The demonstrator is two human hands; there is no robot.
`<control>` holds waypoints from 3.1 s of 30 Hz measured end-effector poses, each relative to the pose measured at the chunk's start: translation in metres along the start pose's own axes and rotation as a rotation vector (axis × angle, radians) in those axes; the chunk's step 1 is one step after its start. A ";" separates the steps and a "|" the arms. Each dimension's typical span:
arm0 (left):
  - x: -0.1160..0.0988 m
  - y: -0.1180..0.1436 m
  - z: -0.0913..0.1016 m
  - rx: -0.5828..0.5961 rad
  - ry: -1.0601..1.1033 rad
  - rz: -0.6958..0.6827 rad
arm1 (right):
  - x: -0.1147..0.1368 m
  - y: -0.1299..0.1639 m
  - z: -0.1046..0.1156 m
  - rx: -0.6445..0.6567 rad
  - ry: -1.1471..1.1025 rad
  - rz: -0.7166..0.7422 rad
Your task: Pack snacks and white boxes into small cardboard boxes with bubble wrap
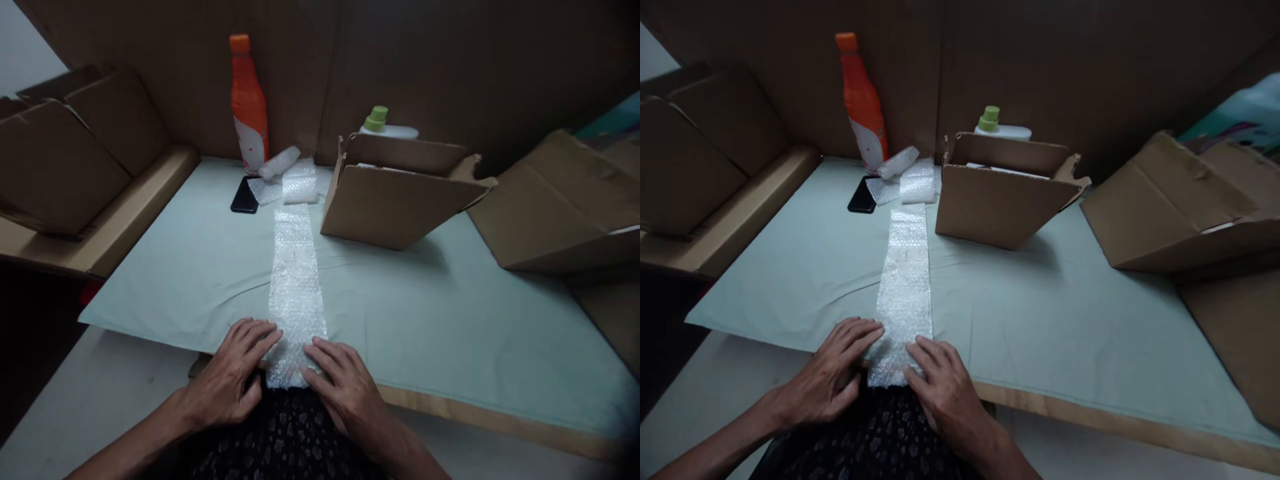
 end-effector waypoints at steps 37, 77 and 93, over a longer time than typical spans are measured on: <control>0.067 -0.085 0.007 -0.155 0.492 0.464 | -0.085 0.010 0.090 -0.352 -0.263 -0.282; 0.013 -0.061 0.019 -0.258 0.029 0.050 | -0.077 -0.053 0.016 0.109 -0.150 -0.240; 0.061 -0.029 -0.015 -0.520 1.002 0.610 | -0.107 -0.057 0.011 -0.067 -0.332 -0.433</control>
Point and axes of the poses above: each hand's wrist, its own y-axis away from the middle knuckle, its own z-axis out of the back of the hand, x = y × z, the point moved 10 cm from there along -y, towards the middle knuckle, and after that the axes turned 1 degree about y, right-handed, at the moved point
